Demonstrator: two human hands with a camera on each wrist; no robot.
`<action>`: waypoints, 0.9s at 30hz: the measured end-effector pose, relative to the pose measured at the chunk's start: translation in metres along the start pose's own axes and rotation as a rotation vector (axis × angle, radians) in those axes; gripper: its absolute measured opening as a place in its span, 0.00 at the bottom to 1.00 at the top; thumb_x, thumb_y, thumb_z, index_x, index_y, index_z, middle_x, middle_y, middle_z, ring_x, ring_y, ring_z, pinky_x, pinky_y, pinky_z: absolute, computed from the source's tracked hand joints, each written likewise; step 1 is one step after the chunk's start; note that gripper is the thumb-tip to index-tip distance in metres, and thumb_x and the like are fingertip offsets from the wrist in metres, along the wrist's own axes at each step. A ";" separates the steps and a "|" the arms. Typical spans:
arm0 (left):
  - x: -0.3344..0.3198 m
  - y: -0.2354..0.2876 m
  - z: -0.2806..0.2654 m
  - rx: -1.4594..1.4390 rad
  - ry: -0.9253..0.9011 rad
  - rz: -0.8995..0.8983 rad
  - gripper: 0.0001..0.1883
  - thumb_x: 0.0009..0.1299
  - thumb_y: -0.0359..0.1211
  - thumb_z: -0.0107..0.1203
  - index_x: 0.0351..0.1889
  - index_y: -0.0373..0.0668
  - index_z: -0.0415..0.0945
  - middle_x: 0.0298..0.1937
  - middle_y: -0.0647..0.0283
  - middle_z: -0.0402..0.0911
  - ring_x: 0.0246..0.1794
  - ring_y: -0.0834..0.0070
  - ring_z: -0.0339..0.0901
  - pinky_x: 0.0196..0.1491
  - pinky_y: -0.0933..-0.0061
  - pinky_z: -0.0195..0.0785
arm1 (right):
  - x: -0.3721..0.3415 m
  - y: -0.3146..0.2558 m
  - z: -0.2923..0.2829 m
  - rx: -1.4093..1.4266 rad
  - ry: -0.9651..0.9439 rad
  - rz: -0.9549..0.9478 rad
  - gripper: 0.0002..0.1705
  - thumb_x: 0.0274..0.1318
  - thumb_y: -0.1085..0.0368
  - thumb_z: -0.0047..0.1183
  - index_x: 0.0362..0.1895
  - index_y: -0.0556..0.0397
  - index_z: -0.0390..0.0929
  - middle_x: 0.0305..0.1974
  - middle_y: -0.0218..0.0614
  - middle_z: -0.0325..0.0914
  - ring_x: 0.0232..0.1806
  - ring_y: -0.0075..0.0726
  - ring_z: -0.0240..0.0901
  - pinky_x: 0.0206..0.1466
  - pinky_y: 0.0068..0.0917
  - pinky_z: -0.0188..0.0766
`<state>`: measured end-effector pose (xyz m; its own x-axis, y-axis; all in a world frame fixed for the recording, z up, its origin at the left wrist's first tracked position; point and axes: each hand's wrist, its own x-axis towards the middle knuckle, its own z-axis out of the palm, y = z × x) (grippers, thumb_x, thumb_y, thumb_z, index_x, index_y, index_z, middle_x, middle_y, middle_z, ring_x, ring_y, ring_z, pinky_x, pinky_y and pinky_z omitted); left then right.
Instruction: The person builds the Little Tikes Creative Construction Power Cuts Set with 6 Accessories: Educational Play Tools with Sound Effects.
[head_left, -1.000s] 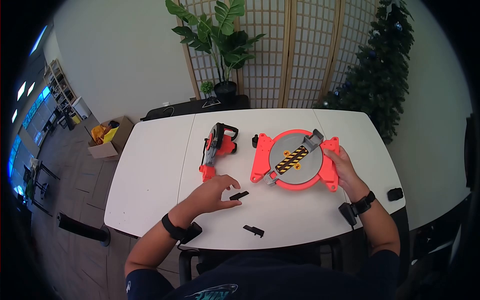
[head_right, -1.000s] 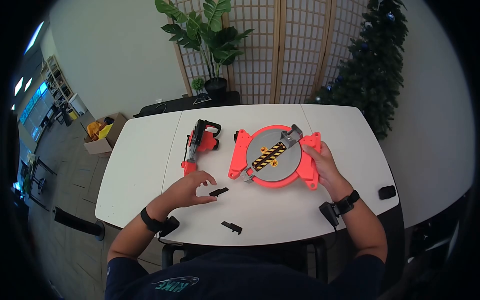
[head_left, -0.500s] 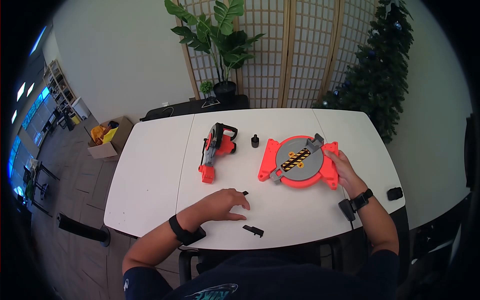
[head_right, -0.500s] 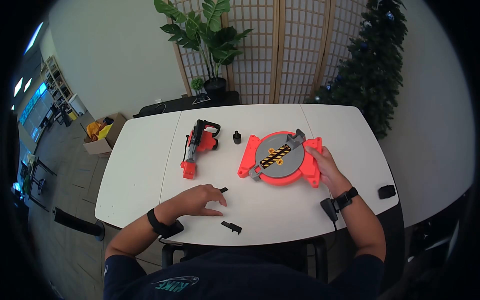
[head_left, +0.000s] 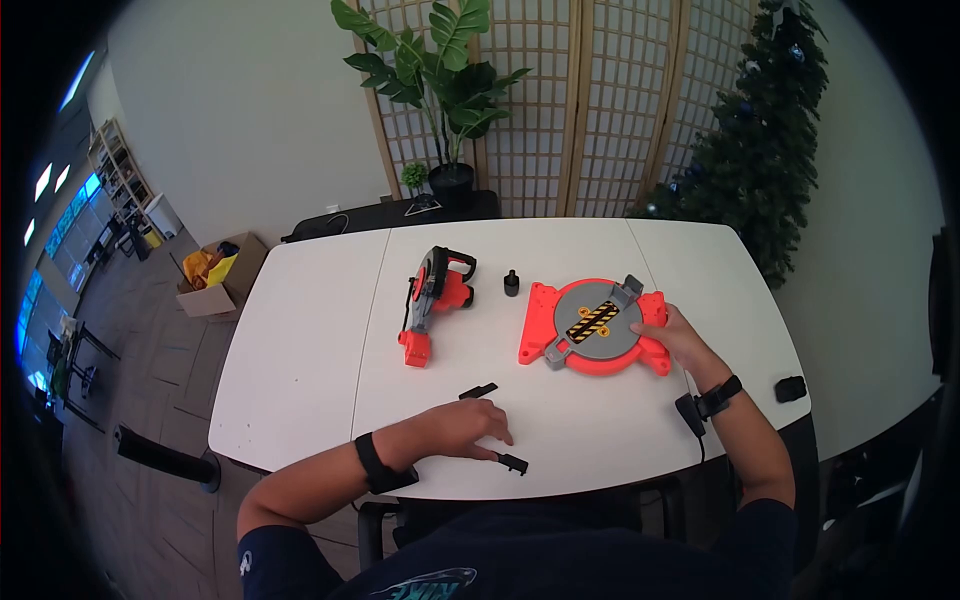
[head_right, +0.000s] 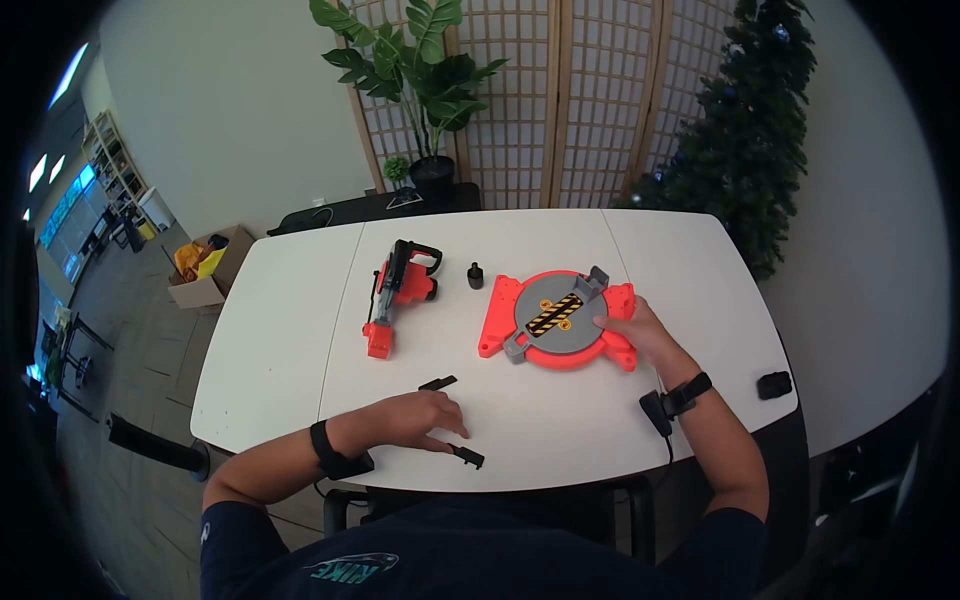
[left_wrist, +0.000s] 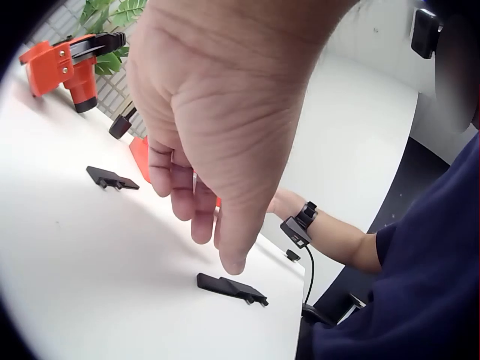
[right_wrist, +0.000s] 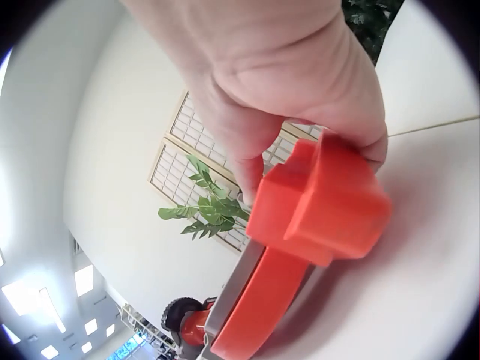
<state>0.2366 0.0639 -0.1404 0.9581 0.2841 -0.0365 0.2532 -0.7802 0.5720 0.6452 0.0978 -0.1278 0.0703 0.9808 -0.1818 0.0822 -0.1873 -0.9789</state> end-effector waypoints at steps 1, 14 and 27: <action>0.001 0.000 0.001 0.001 -0.006 -0.004 0.18 0.61 0.32 0.69 0.50 0.44 0.83 0.47 0.62 0.82 0.50 0.60 0.77 0.56 0.60 0.71 | -0.005 -0.005 0.004 -0.064 -0.016 -0.064 0.31 0.54 0.65 0.71 0.58 0.60 0.69 0.53 0.41 0.79 0.52 0.33 0.79 0.56 0.30 0.78; 0.002 -0.002 0.010 -0.004 0.000 -0.112 0.09 0.64 0.33 0.67 0.41 0.45 0.83 0.40 0.64 0.83 0.46 0.63 0.79 0.51 0.62 0.72 | 0.008 0.010 -0.003 -0.145 -0.004 -0.083 0.33 0.54 0.66 0.70 0.60 0.59 0.68 0.54 0.41 0.78 0.54 0.33 0.77 0.59 0.31 0.76; 0.000 -0.017 0.012 0.012 0.071 -0.142 0.06 0.65 0.32 0.65 0.38 0.43 0.81 0.36 0.63 0.82 0.43 0.62 0.80 0.49 0.63 0.74 | 0.010 0.015 -0.004 -0.194 0.012 -0.087 0.35 0.53 0.64 0.71 0.61 0.59 0.67 0.55 0.42 0.78 0.55 0.35 0.76 0.60 0.32 0.75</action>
<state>0.2338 0.0708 -0.1602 0.9009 0.4302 -0.0581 0.3873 -0.7361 0.5551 0.6511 0.1051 -0.1435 0.0661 0.9932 -0.0956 0.2785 -0.1103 -0.9541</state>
